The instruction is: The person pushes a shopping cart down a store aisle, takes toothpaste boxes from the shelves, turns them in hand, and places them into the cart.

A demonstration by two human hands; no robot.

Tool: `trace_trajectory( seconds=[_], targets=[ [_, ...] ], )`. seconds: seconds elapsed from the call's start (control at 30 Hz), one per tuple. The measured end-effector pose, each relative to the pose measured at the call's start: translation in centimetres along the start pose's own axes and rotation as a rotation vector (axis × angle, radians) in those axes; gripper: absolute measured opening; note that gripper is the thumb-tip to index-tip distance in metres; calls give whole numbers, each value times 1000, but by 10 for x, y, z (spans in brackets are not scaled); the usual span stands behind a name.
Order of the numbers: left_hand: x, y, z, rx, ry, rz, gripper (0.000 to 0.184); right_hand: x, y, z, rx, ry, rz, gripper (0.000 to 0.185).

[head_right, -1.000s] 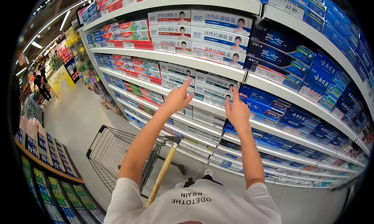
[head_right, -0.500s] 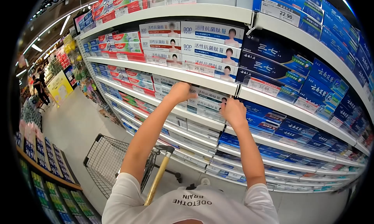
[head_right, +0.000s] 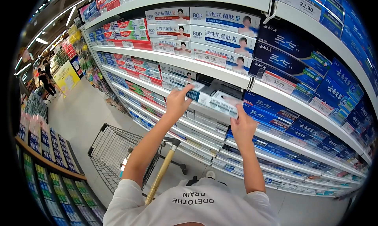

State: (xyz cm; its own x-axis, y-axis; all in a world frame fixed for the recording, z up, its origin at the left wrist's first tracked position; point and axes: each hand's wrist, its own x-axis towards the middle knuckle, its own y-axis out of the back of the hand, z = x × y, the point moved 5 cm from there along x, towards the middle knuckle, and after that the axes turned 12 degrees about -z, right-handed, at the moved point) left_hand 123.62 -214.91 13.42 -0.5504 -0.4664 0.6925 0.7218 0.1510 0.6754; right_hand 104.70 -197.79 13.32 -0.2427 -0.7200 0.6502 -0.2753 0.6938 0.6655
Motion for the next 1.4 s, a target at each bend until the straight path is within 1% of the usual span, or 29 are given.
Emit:
trace_trajectory(
  seconds=[0.07,0.1,0.13,0.17,0.2,0.23,0.27,0.3,0.33,0.37,0.4,0.43,0.47,0.5,0.53,0.6,0.63,0.73,0.77,0.83,0.93,0.97,1.0,1.1,1.13,1.2,1.23,1.33,1.4],
  targets=[
    [-29,27,10,-53,-87,8,53,-12,20,-17,109,79,54,45],
    [-44,45,18,-79,-23,-82,52,-14,31,-27,127,88,-25,44],
    [-58,62,24,-141,-25,-68,51,-20,31,-25,207,12,-172,45],
    [-72,76,29,-205,-21,-57,51,-19,36,-35,295,70,-222,43],
    [-88,83,29,-324,56,-129,52,-19,36,-44,387,122,-282,42],
    [-109,79,26,-701,194,-119,51,-21,21,-43,600,160,-387,44],
    [-135,72,27,-1082,345,-85,50,-29,-8,-41,1021,105,-436,45],
    [-151,74,34,-1192,434,-53,45,-42,-28,-49,1365,-134,-520,44],
    [-167,80,46,-1258,715,-57,40,-58,-49,-59,1687,-420,-595,44],
    [-185,80,53,-1428,905,64,34,-70,-69,-67,1777,-556,-673,36],
    [-203,80,57,-1587,1082,204,29,-83,-91,-64,1751,-666,-771,37],
    [-217,85,60,-1537,1180,200,34,-87,-99,-74,1792,-731,-804,34],
    [-235,86,60,-1580,1232,249,33,-92,-106,-84,1832,-794,-828,31],
    [-246,93,66,-1601,1257,331,33,-96,-113,-92,1836,-777,-907,25],
    [-253,99,72,-1619,1274,412,32,-102,-118,-99,1793,-851,-944,24],
    [-275,106,75,-1617,1220,560,32,-103,-124,-119,1745,-788,-1115,19],
    [-286,110,77,-1578,1238,632,30,-102,-124,-129,1616,-731,-1143,27],
    [-313,120,85,-1527,1217,807,30,-102,-124,-157,1625,-583,-1362,42],
    [-318,122,89,-1513,1226,863,31,-106,-130,-158,1534,-526,-1400,64],
    [-330,126,93,-1518,1219,925,33,-109,-133,-164,1574,-434,-1569,74],
    [-340,130,94,-1515,1185,982,35,-113,-131,-175,1469,-393,-1671,83],
    [-341,130,93,-1510,1174,1005,35,-115,-130,-178,1481,-419,-1669,81],
    [-342,131,93,-1517,1166,1000,36,-117,-129,-178,1491,-447,-1667,79],
    [-349,129,93,-1559,1145,994,36,-124,-133,-171,1442,-408,-1724,79],
    [-350,130,94,-1508,1142,951,35,-126,-134,-169,1425,-408,-1748,79],
    [-352,133,96,-1400,1135,861,32,-126,-134,-168,1417,-460,-1719,80],
    [-351,136,97,-1435,1069,829,34,-125,-135,-167,1412,-475,-1723,81],
    [-325,155,101,-1094,905,629,40,-133,-145,-152,1487,-579,-1716,89],
    [-318,159,103,-912,800,453,48,-140,-151,-144,1569,-664,-1697,92]
  ],
)
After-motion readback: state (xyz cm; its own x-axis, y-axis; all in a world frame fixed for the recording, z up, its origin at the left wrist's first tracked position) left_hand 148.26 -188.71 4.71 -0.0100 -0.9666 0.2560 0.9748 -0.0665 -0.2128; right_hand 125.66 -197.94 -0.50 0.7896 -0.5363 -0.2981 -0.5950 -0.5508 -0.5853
